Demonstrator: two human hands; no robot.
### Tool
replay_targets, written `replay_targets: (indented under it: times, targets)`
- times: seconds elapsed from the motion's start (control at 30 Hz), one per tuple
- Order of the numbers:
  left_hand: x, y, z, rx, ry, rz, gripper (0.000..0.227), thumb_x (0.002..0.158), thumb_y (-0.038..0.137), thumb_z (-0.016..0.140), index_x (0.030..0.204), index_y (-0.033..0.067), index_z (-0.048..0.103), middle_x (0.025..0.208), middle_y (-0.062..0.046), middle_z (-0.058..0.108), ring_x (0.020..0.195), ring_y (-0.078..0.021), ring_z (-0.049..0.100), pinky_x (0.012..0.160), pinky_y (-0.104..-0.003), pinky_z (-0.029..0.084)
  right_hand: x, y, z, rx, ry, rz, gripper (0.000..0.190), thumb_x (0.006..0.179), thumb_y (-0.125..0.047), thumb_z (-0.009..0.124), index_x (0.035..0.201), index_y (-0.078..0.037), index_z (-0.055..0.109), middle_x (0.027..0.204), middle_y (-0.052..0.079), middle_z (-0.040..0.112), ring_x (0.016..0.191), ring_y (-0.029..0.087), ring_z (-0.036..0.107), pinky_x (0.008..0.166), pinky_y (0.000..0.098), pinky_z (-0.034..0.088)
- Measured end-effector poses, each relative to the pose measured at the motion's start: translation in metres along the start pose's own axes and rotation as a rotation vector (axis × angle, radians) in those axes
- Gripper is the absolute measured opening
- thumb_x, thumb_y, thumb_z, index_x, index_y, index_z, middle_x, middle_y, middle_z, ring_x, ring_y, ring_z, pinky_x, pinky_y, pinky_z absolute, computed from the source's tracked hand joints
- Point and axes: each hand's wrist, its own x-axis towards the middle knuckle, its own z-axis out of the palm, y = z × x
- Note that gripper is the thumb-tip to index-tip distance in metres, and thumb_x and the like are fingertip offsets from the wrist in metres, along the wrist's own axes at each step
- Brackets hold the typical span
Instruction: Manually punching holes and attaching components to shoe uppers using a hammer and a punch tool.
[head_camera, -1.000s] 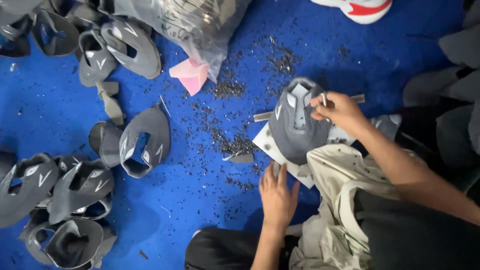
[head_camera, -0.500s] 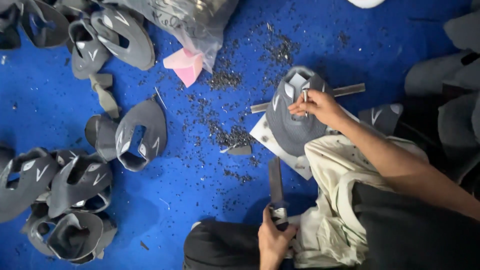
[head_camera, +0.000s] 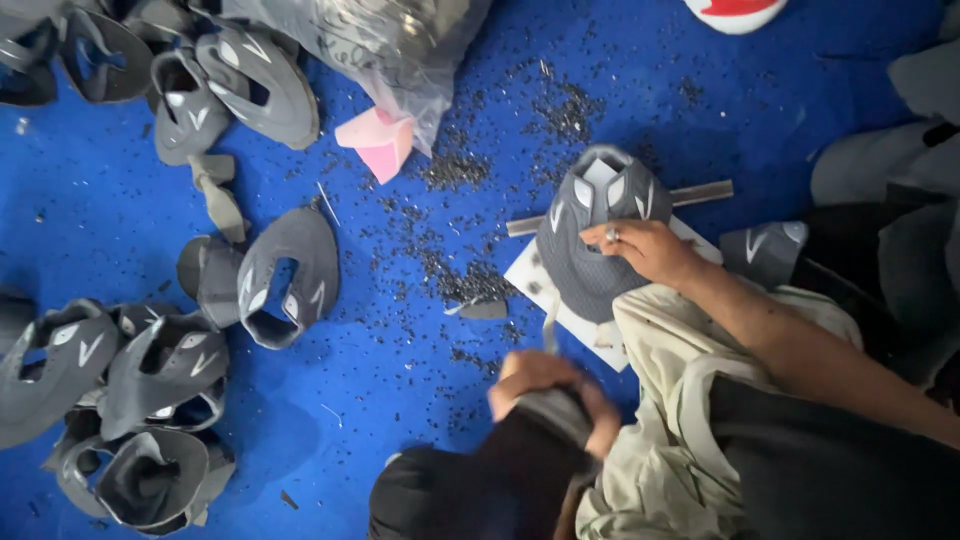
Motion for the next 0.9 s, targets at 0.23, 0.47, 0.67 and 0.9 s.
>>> replay_targets:
  times: [0.23, 0.47, 0.67, 0.9]
  targets:
    - [-0.018, -0.058, 0.034, 0.515, -0.385, -0.414, 0.042, 0.067, 0.022, 0.088, 0.086, 0.0001, 0.058, 0.078, -0.022, 0.070, 0.074, -0.0432, 0.070, 0.066, -0.046, 0.055, -0.010, 0.049, -0.001, -0.341, -0.005, -0.160, 0.031, 0.090, 0.004, 0.062, 0.119, 0.001, 0.069, 0.112, 0.017, 0.074, 0.104, 0.028, 0.071, 0.088, 0.0354, 0.058]
    - [-0.010, -0.001, 0.000, 0.158, -0.176, -0.466, 0.033, 0.068, 0.015, 0.080, 0.091, 0.0016, 0.061, 0.073, -0.013, 0.074, 0.065, -0.0261, 0.076, 0.062, -0.035, 0.058, 0.027, 0.035, -0.015, 0.500, 0.066, 0.400, 0.016, 0.107, -0.008, 0.048, 0.101, 0.001, 0.059, 0.111, 0.019, 0.074, 0.099, 0.026, 0.075, 0.086, 0.0357, 0.061]
    - [0.004, 0.045, -0.018, -0.063, -0.033, -0.299, 0.041, 0.066, 0.011, 0.084, 0.096, 0.0003, 0.059, 0.067, -0.004, 0.066, 0.055, -0.0163, 0.062, 0.055, -0.029, 0.054, 0.013, 0.029, -0.004, 0.320, -0.049, 0.339, 0.010, 0.103, 0.000, 0.051, 0.101, 0.003, 0.060, 0.113, 0.017, 0.076, 0.105, 0.023, 0.075, 0.088, 0.0330, 0.061]
    - [0.005, -0.056, 0.045, 0.092, -0.178, -0.307, 0.047, 0.062, 0.019, 0.080, 0.100, 0.0008, 0.058, 0.080, -0.014, 0.072, 0.071, -0.0303, 0.074, 0.065, -0.040, 0.059, 0.007, 0.000, -0.007, -0.026, 0.007, 0.060, 0.023, 0.094, 0.005, 0.055, 0.113, 0.001, 0.068, 0.111, 0.012, 0.075, 0.100, 0.019, 0.074, 0.084, 0.0310, 0.059]
